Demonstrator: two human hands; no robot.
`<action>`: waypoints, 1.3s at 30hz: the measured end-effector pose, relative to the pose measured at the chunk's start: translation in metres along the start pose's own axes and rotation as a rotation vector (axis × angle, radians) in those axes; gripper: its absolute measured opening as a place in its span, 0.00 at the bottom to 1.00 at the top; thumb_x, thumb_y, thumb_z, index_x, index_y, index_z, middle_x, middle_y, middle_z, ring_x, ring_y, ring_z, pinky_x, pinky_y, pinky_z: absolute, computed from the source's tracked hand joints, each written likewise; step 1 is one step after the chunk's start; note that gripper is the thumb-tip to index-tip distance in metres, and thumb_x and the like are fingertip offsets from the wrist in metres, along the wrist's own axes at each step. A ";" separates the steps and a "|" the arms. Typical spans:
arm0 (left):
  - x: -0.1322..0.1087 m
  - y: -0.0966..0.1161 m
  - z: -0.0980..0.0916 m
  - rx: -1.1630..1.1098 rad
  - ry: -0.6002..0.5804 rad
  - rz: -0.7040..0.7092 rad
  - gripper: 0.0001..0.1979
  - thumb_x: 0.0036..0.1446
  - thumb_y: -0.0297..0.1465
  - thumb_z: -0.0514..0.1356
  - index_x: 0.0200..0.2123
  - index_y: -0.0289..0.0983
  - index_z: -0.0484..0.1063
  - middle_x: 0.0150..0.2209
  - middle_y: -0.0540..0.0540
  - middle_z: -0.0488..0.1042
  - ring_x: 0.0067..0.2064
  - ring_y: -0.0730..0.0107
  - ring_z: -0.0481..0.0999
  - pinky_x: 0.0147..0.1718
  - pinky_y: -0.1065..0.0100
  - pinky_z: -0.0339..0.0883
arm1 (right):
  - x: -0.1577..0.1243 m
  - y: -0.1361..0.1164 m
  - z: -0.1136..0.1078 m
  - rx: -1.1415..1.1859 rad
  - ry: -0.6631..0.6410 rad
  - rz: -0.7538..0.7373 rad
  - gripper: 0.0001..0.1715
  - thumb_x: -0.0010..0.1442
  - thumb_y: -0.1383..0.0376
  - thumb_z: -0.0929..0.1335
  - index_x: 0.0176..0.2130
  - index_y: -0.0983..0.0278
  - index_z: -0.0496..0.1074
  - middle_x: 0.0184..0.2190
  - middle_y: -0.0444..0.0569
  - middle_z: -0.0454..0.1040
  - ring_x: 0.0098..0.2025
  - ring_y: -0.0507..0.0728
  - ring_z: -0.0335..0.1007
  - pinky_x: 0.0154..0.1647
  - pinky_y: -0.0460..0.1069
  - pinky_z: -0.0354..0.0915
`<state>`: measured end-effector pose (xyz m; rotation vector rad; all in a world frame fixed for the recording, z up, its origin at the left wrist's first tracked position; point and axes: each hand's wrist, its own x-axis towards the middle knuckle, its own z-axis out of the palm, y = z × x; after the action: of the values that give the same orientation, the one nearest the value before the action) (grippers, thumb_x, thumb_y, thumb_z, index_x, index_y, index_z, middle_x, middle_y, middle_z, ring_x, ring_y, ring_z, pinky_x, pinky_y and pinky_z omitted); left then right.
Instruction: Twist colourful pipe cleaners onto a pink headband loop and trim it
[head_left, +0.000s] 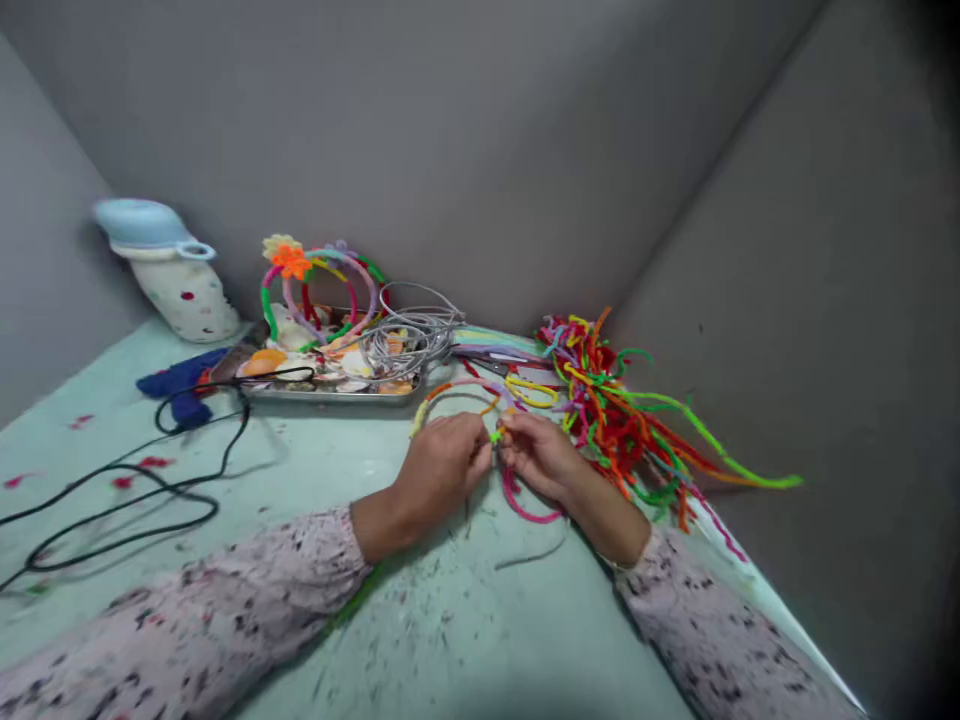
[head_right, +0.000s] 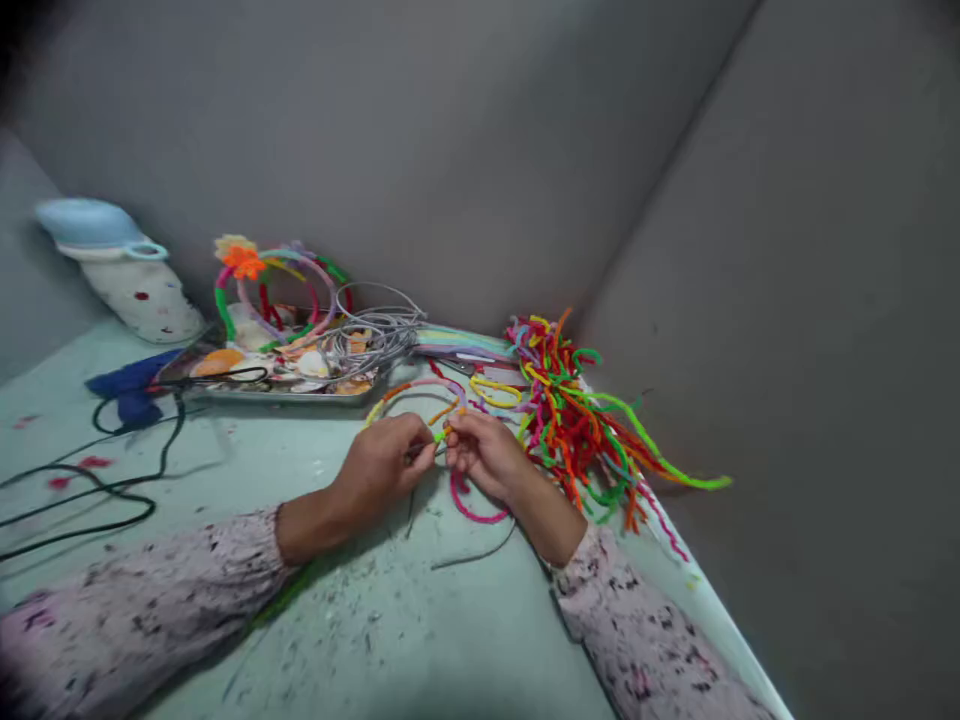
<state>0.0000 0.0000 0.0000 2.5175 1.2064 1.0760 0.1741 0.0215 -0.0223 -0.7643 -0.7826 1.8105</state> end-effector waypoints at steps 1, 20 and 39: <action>0.000 0.000 0.000 0.003 0.001 -0.007 0.04 0.54 0.26 0.57 0.28 0.37 0.65 0.26 0.51 0.70 0.29 0.70 0.67 0.31 0.69 0.56 | 0.000 0.000 0.000 0.000 0.009 -0.004 0.03 0.52 0.69 0.71 0.28 0.66 0.73 0.18 0.42 0.74 0.16 0.48 0.70 0.17 0.40 0.66; 0.000 0.000 -0.001 -0.012 0.046 -0.012 0.04 0.54 0.25 0.57 0.27 0.36 0.65 0.25 0.51 0.69 0.28 0.71 0.65 0.31 0.69 0.56 | -0.007 -0.007 0.009 -0.010 -0.040 0.021 0.05 0.51 0.67 0.72 0.28 0.67 0.72 0.18 0.43 0.74 0.18 0.49 0.71 0.19 0.42 0.67; 0.000 0.002 -0.001 0.093 0.096 0.099 0.05 0.52 0.24 0.56 0.26 0.37 0.65 0.24 0.50 0.70 0.27 0.70 0.68 0.29 0.68 0.57 | -0.012 -0.009 0.014 -0.188 -0.072 0.052 0.12 0.52 0.62 0.72 0.24 0.66 0.70 0.16 0.42 0.72 0.13 0.48 0.67 0.12 0.40 0.60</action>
<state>0.0001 -0.0013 0.0018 2.6493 1.1933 1.2027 0.1717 0.0106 -0.0056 -0.8501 -0.9991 1.8369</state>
